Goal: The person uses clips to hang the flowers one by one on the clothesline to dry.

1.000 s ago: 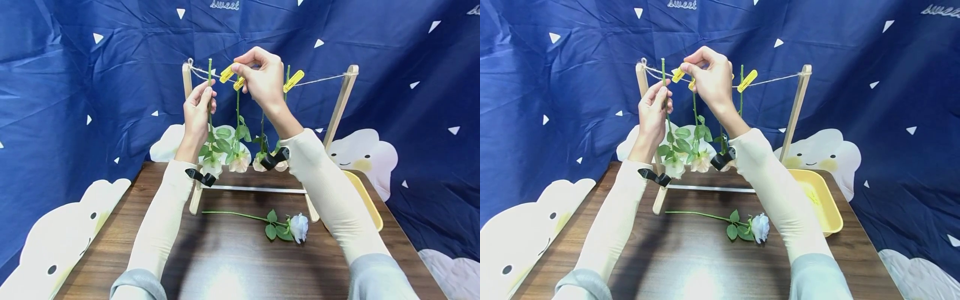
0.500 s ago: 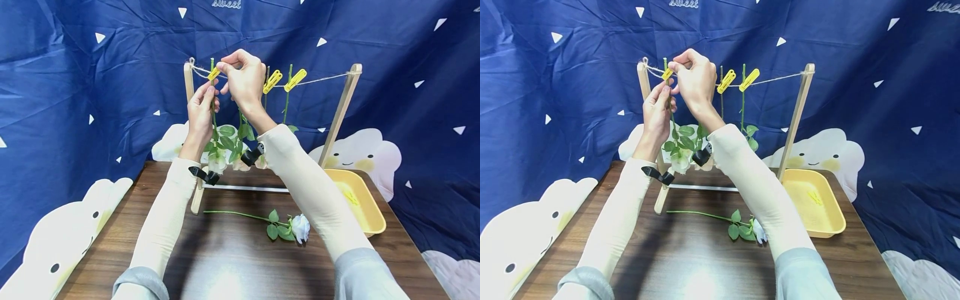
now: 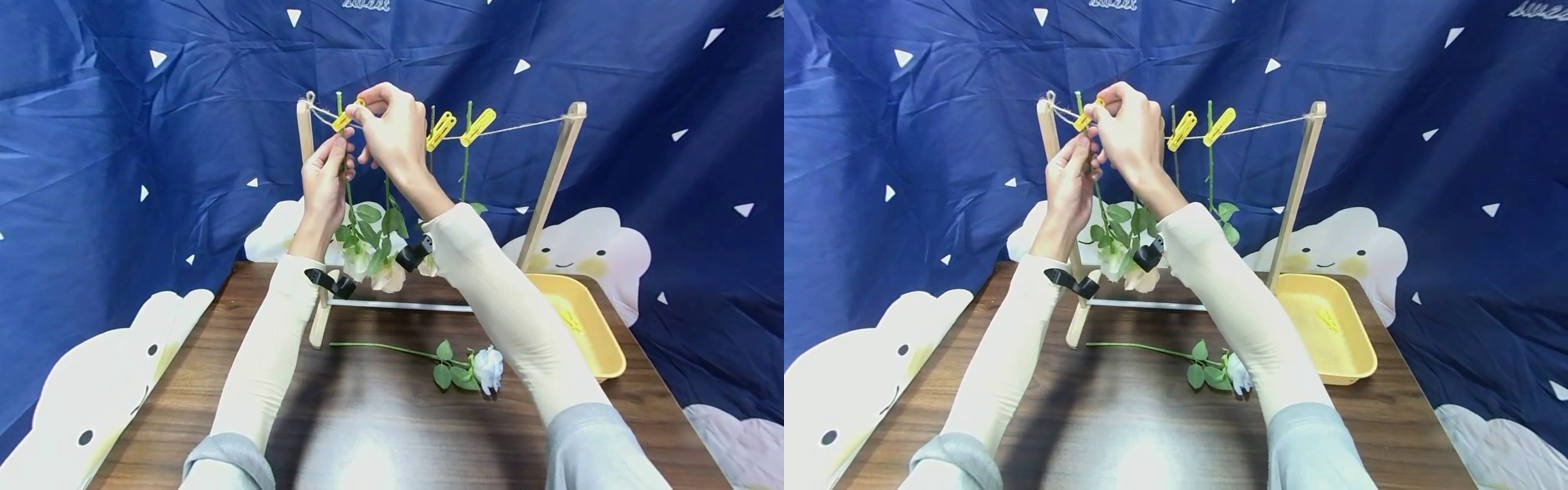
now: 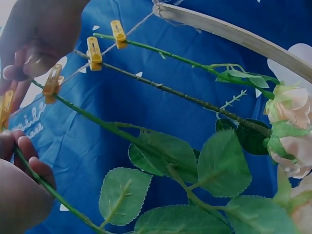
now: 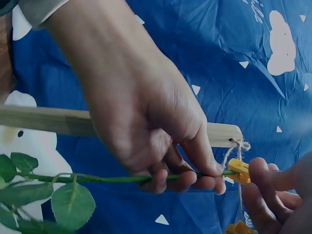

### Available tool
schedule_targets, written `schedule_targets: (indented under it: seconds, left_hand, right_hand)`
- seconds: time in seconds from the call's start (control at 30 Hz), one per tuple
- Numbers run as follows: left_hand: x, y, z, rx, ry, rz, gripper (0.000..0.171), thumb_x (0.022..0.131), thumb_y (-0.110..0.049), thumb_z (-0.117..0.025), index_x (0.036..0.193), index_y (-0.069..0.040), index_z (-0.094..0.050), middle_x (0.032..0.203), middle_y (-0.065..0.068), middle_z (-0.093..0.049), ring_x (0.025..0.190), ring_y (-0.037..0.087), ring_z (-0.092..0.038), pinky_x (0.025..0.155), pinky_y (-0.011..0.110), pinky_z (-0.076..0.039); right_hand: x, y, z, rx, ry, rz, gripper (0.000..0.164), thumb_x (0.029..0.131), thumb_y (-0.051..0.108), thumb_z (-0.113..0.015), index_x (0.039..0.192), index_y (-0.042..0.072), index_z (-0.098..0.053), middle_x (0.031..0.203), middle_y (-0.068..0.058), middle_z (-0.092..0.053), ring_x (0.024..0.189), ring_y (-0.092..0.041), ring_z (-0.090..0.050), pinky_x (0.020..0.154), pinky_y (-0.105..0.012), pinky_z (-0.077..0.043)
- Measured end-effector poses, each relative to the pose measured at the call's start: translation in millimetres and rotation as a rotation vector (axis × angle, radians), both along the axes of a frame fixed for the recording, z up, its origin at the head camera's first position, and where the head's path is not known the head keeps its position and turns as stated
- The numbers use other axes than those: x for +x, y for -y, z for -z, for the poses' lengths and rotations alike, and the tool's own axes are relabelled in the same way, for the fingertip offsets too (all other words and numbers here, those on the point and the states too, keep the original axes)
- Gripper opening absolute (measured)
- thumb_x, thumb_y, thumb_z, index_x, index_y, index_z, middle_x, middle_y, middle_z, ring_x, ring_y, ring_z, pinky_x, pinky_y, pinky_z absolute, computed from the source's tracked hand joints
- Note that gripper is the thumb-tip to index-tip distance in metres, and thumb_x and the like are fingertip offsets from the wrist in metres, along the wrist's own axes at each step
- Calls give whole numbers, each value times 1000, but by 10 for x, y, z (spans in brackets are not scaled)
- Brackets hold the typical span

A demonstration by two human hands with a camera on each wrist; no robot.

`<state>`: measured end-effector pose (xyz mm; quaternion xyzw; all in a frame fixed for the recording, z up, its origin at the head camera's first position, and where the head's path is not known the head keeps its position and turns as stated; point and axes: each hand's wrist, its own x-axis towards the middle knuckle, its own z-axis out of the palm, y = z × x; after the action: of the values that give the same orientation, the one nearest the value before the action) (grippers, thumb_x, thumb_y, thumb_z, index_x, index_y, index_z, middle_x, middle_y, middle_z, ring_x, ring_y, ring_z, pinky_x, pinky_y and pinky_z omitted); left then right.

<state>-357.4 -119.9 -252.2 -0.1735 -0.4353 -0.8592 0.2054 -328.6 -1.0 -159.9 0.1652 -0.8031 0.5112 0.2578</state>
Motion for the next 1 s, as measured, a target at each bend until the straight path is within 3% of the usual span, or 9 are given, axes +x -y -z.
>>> schedule_targets:
  seconds: [0.27, 0.37, 0.57, 0.73, 0.83, 1.0]
  left_hand:
    - [17, 23, 9, -42, 31, 7, 18, 111, -11, -55, 114, -10, -73, 90, -2, -65, 74, 11, -55, 64, 19, -44]
    - [32, 45, 27, -62, 52, 3, 18, 111, -11, -55, 117, -10, -73, 92, -1, -65, 78, 13, -56, 65, 20, -45]
    - [105, 92, 53, -149, 63, -26, 30, 111, -12, -57, 136, 1, -67, 98, -2, -69, 88, 12, -66, 75, 24, -51]
    - [193, 126, 71, -282, 30, -102, 38, 110, -7, -56, 146, 5, -57, 110, 0, -72, 101, 12, -72, 89, 30, -56]
    - [270, 158, 98, -390, -14, -173, 39, 108, -2, -55, 147, 3, -56, 124, 12, -71, 114, 17, -72, 100, 31, -55]
    - [463, 181, 172, -611, -93, -388, 42, 103, 3, -56, 144, 1, -59, 139, 19, -64, 131, 24, -65, 110, 33, -52]
  right_hand:
    - [68, -57, 32, 120, -56, 17, 30, 105, 31, -68, 129, 14, -75, 117, 2, -82, 40, -5, -62, 45, -23, -54]
    - [91, -94, 60, 142, -103, 27, 31, 106, 31, -68, 131, 13, -75, 121, 3, -80, 40, -2, -61, 54, -18, -54]
    - [149, -239, 107, 125, -208, 0, 24, 106, 23, -67, 123, 9, -77, 116, -3, -82, 43, -4, -63, 51, -21, -52]
    - [238, -436, 135, 91, -242, -50, 18, 106, 19, -66, 112, 7, -78, 104, -4, -83, 45, -10, -65, 47, -26, -53]
    - [293, -576, 165, 69, -251, -72, 17, 106, 17, -66, 108, 6, -78, 98, -5, -83, 44, -11, -64, 46, -28, -53]
    - [373, -853, 244, 56, -257, -68, 19, 106, 19, -67, 105, 4, -79, 94, -6, -83, 42, -9, -63, 45, -25, -51]
